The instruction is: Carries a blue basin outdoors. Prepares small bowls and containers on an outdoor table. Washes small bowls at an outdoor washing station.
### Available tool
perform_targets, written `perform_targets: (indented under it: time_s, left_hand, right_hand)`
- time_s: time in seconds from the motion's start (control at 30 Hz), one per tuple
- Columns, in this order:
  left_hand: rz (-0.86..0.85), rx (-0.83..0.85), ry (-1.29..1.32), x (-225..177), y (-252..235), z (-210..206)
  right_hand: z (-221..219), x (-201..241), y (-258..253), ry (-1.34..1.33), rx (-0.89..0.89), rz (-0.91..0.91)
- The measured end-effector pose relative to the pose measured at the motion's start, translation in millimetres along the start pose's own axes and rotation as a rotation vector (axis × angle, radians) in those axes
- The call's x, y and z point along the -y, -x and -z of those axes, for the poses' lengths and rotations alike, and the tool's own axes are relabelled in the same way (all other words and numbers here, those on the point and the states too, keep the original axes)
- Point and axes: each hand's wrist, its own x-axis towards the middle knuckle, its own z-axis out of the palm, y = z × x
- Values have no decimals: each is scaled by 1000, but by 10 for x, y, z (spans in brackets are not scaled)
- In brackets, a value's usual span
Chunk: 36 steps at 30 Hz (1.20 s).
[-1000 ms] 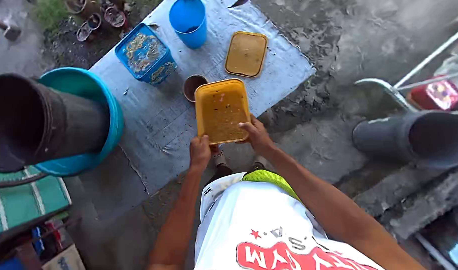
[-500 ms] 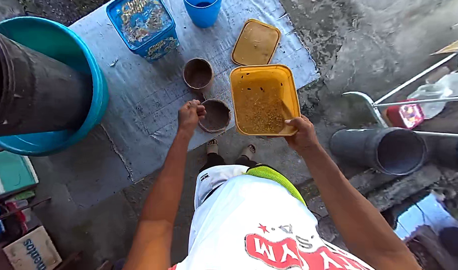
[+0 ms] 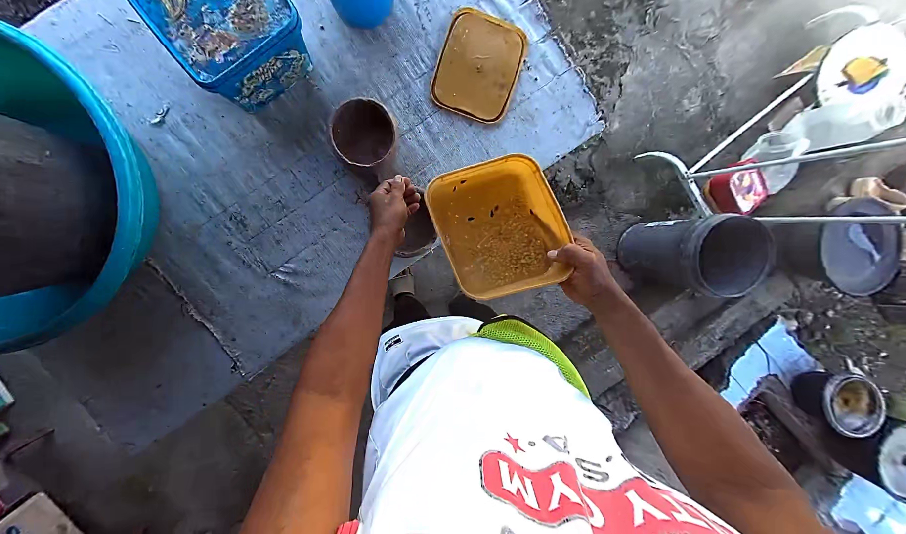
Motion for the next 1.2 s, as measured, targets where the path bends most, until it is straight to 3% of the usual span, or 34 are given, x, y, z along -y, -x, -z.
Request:
perform_targets:
  time_s: [0.27,0.53,0.77,0.97,1.2]
  left_hand:
    - [-6,-79,-93,373,32,-41]
    - [-14,-123,-125,497,-52,-19]
    - [-8,-99,-110,451,-52,20]
    - [-50,-52,-372,370,-23,71]
    - [-34,-2,-476,272,15,147]
  right_hand:
    - [-54,-62,-39,143,105,-85]
    - [-76,-23,-110,235,151,-119]
    - [-86,69,-55,279,140,-123]
    - [-41,115,-40,333,142,-93]
    - [-92,215,-27,353,129,-104]
